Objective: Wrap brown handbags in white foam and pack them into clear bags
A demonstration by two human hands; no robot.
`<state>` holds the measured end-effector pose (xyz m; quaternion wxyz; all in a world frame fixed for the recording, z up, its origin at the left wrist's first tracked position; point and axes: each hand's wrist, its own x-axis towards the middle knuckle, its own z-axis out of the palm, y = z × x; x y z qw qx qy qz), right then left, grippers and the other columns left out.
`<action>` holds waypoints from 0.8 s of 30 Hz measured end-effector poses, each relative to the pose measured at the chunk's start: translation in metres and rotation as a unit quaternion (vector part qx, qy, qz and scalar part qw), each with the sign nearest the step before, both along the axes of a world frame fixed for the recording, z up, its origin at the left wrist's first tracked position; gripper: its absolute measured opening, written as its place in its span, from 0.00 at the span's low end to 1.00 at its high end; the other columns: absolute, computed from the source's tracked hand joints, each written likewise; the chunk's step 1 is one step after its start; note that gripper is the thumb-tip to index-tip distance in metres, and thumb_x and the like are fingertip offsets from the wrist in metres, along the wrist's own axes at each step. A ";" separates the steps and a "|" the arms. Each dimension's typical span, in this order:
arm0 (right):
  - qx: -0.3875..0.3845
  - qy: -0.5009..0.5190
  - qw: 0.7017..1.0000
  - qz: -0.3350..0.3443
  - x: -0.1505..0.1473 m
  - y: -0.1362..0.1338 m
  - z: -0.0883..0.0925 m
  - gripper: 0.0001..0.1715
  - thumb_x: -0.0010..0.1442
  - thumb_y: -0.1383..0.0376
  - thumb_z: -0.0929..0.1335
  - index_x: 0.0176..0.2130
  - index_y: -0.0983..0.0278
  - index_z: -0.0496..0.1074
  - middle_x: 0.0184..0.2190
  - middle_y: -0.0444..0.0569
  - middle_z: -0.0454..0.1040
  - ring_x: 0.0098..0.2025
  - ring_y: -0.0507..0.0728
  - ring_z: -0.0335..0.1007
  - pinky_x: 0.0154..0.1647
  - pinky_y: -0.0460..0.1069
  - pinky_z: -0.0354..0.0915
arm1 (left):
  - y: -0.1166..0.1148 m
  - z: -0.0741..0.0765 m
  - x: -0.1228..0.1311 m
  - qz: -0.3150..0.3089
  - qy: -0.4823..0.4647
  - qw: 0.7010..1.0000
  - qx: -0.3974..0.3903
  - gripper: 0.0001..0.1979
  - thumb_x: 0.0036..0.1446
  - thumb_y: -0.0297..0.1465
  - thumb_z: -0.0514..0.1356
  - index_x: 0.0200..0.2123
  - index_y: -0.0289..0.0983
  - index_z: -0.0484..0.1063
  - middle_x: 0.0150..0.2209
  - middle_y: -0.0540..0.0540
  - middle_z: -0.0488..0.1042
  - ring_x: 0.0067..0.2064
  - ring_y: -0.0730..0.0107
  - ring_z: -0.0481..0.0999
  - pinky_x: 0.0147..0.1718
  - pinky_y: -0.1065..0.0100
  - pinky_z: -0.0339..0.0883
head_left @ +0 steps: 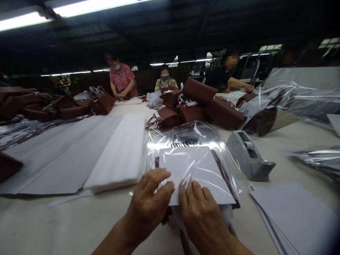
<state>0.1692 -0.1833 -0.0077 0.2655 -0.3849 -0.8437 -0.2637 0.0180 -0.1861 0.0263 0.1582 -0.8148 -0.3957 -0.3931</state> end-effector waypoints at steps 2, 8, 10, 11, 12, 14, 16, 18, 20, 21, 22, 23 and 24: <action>-0.024 -0.031 0.999 0.005 0.004 0.004 0.004 0.23 0.51 0.75 0.59 0.46 0.85 0.66 0.40 0.73 0.68 0.42 0.70 0.65 0.35 0.59 0.63 | 0.002 -0.012 0.004 -0.067 0.022 0.996 -0.061 0.05 0.55 0.21 0.54 0.34 0.33 0.68 0.44 0.40 0.70 0.51 0.63 0.67 0.50 0.62 0.65; -0.105 0.132 0.980 0.103 0.101 -0.010 0.005 0.14 0.59 0.69 0.63 0.46 0.68 0.66 0.43 0.52 0.70 0.48 0.56 0.63 0.49 0.51 0.61 | 0.017 -0.041 -0.007 -0.098 0.097 0.987 -0.084 0.11 0.54 0.29 0.59 0.42 0.34 0.67 0.48 0.40 0.68 0.53 0.58 0.65 0.49 0.60 0.66; -0.099 0.185 0.976 -0.058 0.153 -0.018 -0.015 0.19 0.60 0.66 0.62 0.51 0.67 0.62 0.46 0.54 0.68 0.51 0.56 0.61 0.51 0.53 0.59 | 0.021 -0.046 -0.011 -0.105 0.106 0.987 -0.051 0.10 0.54 0.27 0.59 0.41 0.36 0.68 0.47 0.42 0.70 0.52 0.60 0.67 0.48 0.62 0.67; -0.117 0.167 0.965 -0.166 0.178 -0.019 -0.029 0.24 0.61 0.60 0.62 0.54 0.68 0.60 0.51 0.57 0.64 0.55 0.59 0.57 0.52 0.55 0.58 | 0.022 -0.047 -0.013 -0.106 0.109 0.988 -0.038 0.10 0.54 0.26 0.58 0.41 0.37 0.68 0.46 0.43 0.70 0.51 0.61 0.68 0.48 0.62 0.67; -0.152 0.139 0.942 -0.266 0.199 -0.018 -0.043 0.32 0.60 0.54 0.61 0.57 0.71 0.56 0.55 0.63 0.58 0.58 0.64 0.51 0.52 0.59 0.56 | 0.022 -0.048 -0.013 -0.102 0.113 0.988 -0.029 0.11 0.54 0.27 0.58 0.42 0.38 0.68 0.46 0.44 0.71 0.50 0.61 0.69 0.48 0.62 0.67; -0.236 0.083 0.878 -0.409 0.227 -0.009 -0.067 0.43 0.57 0.48 0.61 0.60 0.74 0.49 0.58 0.68 0.49 0.61 0.68 0.43 0.52 0.62 0.55 | 0.018 -0.049 -0.011 -0.091 0.129 0.987 -0.020 0.14 0.53 0.29 0.59 0.45 0.38 0.67 0.46 0.43 0.71 0.51 0.59 0.68 0.48 0.60 0.67; -0.291 0.050 0.834 -0.467 0.232 0.007 -0.080 0.48 0.56 0.45 0.60 0.61 0.75 0.45 0.59 0.70 0.46 0.61 0.71 0.41 0.51 0.63 0.54 | 0.012 -0.048 -0.007 -0.080 0.145 0.986 -0.029 0.20 0.52 0.33 0.60 0.49 0.39 0.65 0.49 0.41 0.69 0.52 0.55 0.66 0.49 0.56 0.65; -0.311 0.041 0.823 -0.473 0.222 0.024 -0.081 0.45 0.56 0.45 0.60 0.60 0.74 0.49 0.57 0.70 0.50 0.59 0.72 0.44 0.49 0.65 0.53 | 0.005 -0.047 -0.003 -0.074 0.149 0.985 -0.055 0.24 0.51 0.36 0.60 0.52 0.40 0.63 0.51 0.40 0.66 0.55 0.51 0.63 0.51 0.52 0.61; -0.322 0.038 0.823 -0.466 0.210 0.036 -0.074 0.37 0.58 0.49 0.59 0.56 0.73 0.57 0.51 0.69 0.59 0.55 0.72 0.52 0.46 0.64 0.55 | 0.000 -0.046 0.000 -0.073 0.144 0.983 -0.082 0.24 0.51 0.39 0.59 0.52 0.43 0.63 0.52 0.42 0.65 0.56 0.49 0.61 0.53 0.50 0.57; -0.329 0.037 0.823 -0.462 0.206 0.040 -0.069 0.33 0.59 0.51 0.58 0.53 0.73 0.61 0.47 0.67 0.63 0.52 0.71 0.56 0.44 0.62 0.57 | -0.002 -0.045 0.001 -0.073 0.141 0.983 -0.089 0.24 0.52 0.40 0.59 0.52 0.44 0.63 0.52 0.42 0.66 0.56 0.49 0.61 0.54 0.50 0.56; -0.338 0.035 0.823 -0.455 0.204 0.042 -0.064 0.30 0.60 0.52 0.57 0.50 0.72 0.63 0.44 0.65 0.66 0.49 0.69 0.60 0.42 0.60 0.59 | -0.003 -0.045 0.002 -0.072 0.142 0.983 -0.091 0.25 0.51 0.42 0.59 0.52 0.44 0.63 0.52 0.43 0.66 0.56 0.49 0.61 0.55 0.49 0.54; -0.348 0.035 0.823 -0.447 0.204 0.044 -0.059 0.27 0.61 0.53 0.56 0.48 0.71 0.66 0.40 0.63 0.68 0.45 0.67 0.63 0.40 0.57 0.60 | -0.005 -0.044 0.003 -0.068 0.147 0.983 -0.091 0.27 0.50 0.45 0.59 0.53 0.44 0.62 0.51 0.43 0.67 0.56 0.49 0.61 0.55 0.49 0.53; -0.359 0.035 0.822 -0.440 0.207 0.044 -0.054 0.26 0.61 0.53 0.56 0.45 0.69 0.68 0.37 0.60 0.70 0.42 0.65 0.66 0.37 0.56 0.61 | -0.006 -0.042 0.004 -0.063 0.155 0.982 -0.092 0.30 0.48 0.47 0.59 0.53 0.44 0.62 0.51 0.43 0.67 0.56 0.49 0.61 0.56 0.49 0.51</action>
